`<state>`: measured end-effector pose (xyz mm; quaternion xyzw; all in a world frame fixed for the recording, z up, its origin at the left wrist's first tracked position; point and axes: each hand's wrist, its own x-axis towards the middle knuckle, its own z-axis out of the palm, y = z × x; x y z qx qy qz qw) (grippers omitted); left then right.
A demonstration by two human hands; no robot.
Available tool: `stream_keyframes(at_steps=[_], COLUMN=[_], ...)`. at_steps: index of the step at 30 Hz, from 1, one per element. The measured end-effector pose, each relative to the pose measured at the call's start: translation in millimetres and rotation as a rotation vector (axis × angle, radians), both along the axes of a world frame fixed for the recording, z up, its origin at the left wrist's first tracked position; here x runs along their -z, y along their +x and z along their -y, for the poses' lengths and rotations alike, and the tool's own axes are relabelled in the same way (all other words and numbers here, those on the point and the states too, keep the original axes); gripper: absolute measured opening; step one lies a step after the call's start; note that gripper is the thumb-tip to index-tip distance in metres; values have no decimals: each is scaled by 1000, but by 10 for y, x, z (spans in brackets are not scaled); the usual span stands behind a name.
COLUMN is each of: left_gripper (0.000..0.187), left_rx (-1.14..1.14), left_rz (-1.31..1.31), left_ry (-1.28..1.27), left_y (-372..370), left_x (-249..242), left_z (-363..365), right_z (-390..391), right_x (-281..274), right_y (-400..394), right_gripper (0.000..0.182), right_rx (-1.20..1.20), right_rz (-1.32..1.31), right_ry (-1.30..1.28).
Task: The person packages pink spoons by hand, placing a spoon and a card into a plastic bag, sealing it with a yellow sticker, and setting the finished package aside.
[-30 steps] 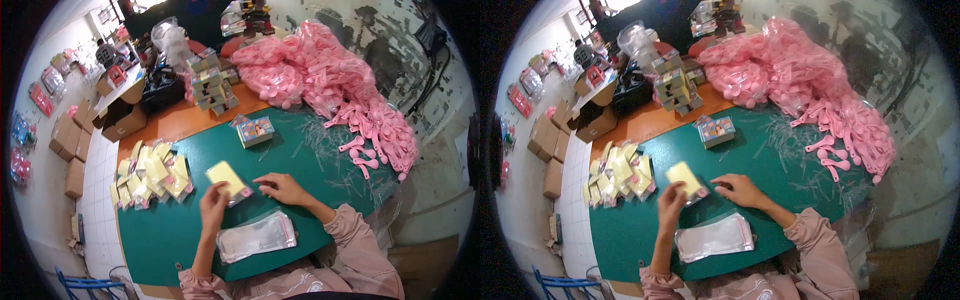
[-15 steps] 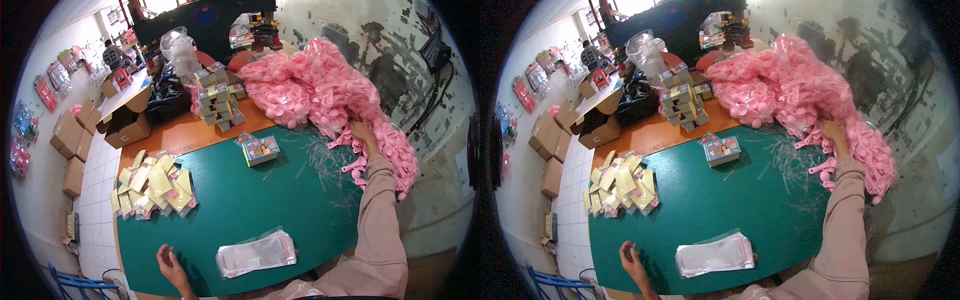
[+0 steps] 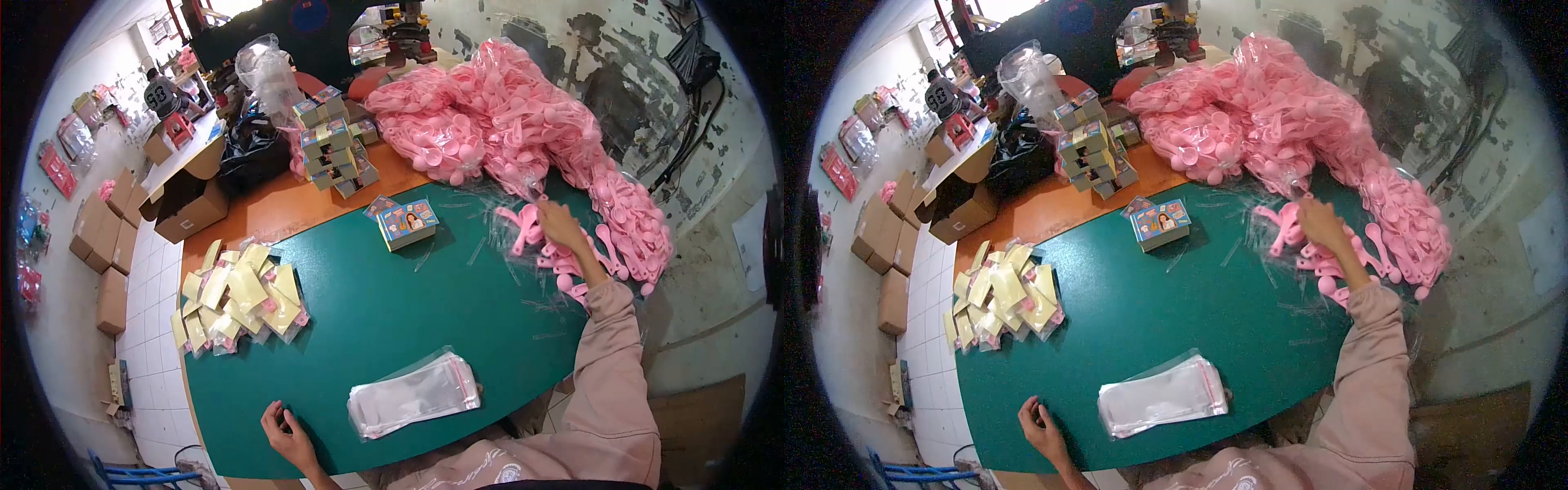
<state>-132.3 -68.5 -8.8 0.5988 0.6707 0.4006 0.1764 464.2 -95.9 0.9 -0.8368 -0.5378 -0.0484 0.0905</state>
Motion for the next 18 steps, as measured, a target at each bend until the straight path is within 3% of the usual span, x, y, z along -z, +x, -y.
stream_keyframes(at_steps=[2, 6, 7, 9, 11, 13, 14, 16, 17, 18], left_gripper=[18, 17, 17, 16, 16, 16, 16, 16, 16, 15], left_rx=[11, 32, 51, 42, 40, 40, 47, 28, 23, 27], left_rz=[-2, -29, -21, -23, -19, -60, -59, -61, -66, -72], left_ry=[5, 0, 26, 19, 10, 15, 9, 17, 13, 23], left_y=[5, -9, -18, 2, 19, -1, -12, -3, -4, 6], left_x=[-5, 15, 17, -18, -27, -12, -5, 10, 7, 2], left_z=[-9, -12, -10, -2, -11, -12, -8, -17, -6, -15], right_z=[-10, 76, 134, 247, 446, 569, 686, 729, 732, 693], right_x=[-58, -364, -500, -1024, -1470, -1173, -959, -777, -875, -1263], right_y=[-248, -485, -382, -305, -116, 643, 960, 1283, 1349, 1138], right_gripper=[32, 37, 39, 37, 35, 36, 36, 39, 39, 41], right_rx=[-24, -236, -301, -178, -221, -444, -434, 400, 394, 260], right_rz=[-143, -458, -577, -1001, -1139, -1672, -1671, -14, -17, -241], right_ry=[-62, 87, 64, -69, -72, 379, 379, -222, -227, -143])
